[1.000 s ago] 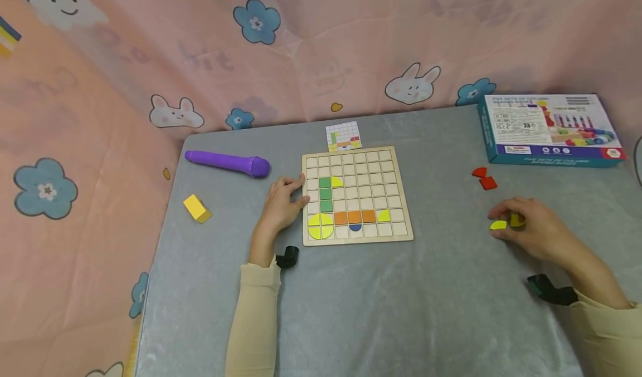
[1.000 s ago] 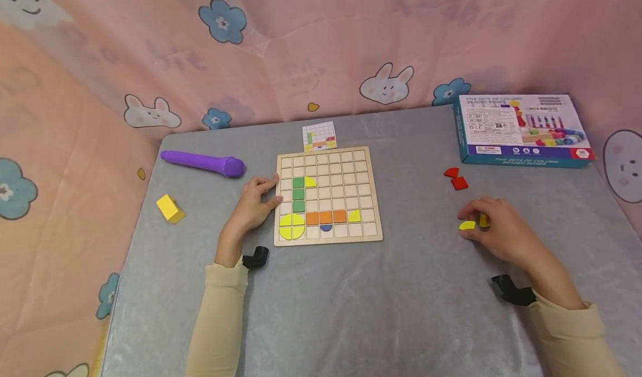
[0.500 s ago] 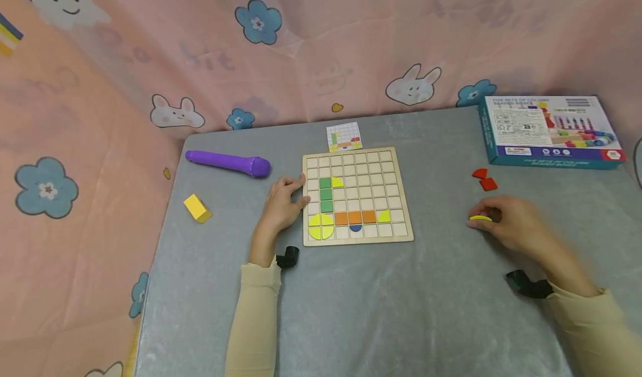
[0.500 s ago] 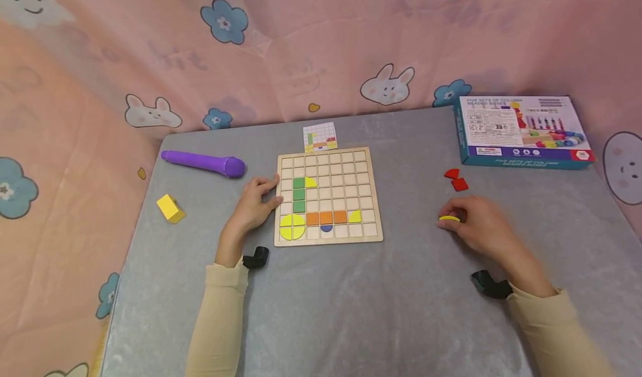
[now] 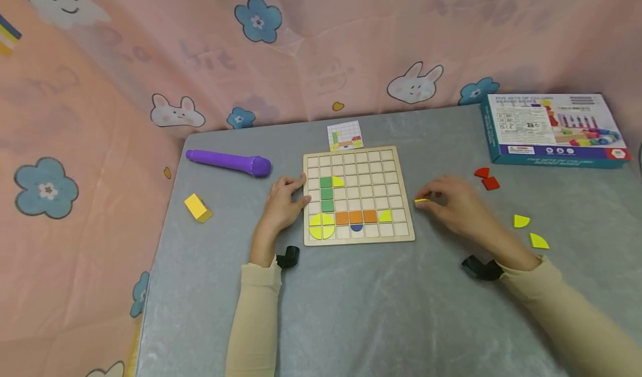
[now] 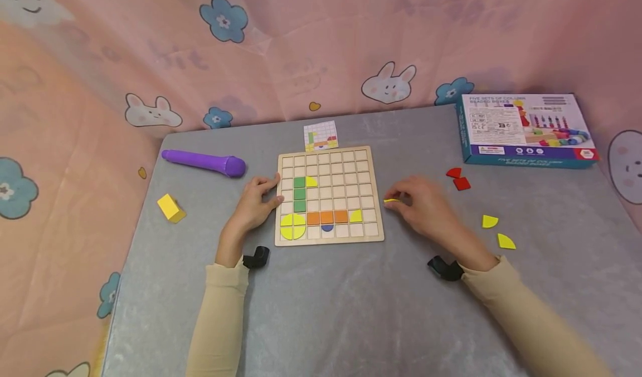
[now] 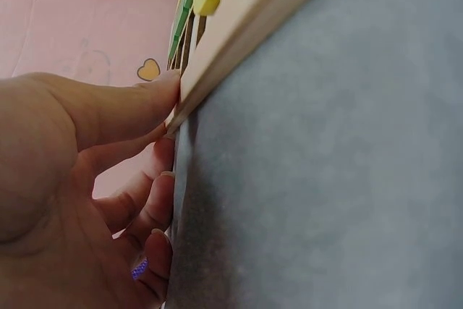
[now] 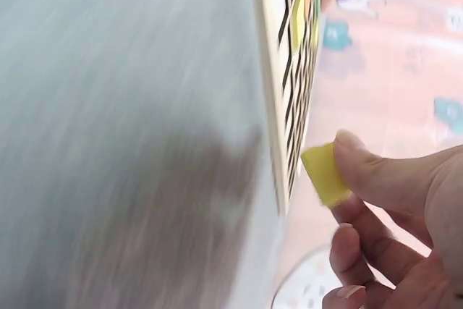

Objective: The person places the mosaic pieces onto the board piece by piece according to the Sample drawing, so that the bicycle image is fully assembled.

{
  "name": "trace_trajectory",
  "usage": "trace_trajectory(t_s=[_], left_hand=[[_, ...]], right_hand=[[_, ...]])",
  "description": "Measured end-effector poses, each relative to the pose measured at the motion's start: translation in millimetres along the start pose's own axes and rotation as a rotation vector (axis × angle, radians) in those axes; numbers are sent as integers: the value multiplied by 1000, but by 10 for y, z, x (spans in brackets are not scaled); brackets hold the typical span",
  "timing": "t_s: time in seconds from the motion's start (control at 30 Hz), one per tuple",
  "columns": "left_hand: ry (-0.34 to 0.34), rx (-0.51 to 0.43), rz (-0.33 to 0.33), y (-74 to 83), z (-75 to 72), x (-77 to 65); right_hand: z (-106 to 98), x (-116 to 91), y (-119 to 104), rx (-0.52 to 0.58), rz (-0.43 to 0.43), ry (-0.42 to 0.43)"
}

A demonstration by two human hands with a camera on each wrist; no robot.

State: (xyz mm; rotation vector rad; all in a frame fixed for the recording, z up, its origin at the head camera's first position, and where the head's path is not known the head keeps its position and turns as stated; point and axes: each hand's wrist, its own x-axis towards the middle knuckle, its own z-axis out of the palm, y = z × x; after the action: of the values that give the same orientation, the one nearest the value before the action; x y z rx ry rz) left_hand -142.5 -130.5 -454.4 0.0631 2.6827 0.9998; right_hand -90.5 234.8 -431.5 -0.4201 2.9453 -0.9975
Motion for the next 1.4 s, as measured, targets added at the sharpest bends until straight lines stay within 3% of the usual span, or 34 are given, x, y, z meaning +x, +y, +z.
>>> trace_trajectory(t_s=[0.33, 0.87, 1.1, 1.27, 1.4], left_hand=[[-3, -5, 7, 3, -9, 0], [-5, -8, -7, 7, -12, 11], [-4, 1, 0, 11, -15, 14], [-8, -1, -4, 7, -9, 16], [-11, -2, -6, -1, -9, 9]], right_hand=[[237, 163, -189, 50, 73, -144], [338, 199, -155, 100, 117, -180], [105, 99, 49, 72, 192, -171], [-160, -58, 397, 5, 226, -86], [-364, -217, 704, -21, 261, -65]])
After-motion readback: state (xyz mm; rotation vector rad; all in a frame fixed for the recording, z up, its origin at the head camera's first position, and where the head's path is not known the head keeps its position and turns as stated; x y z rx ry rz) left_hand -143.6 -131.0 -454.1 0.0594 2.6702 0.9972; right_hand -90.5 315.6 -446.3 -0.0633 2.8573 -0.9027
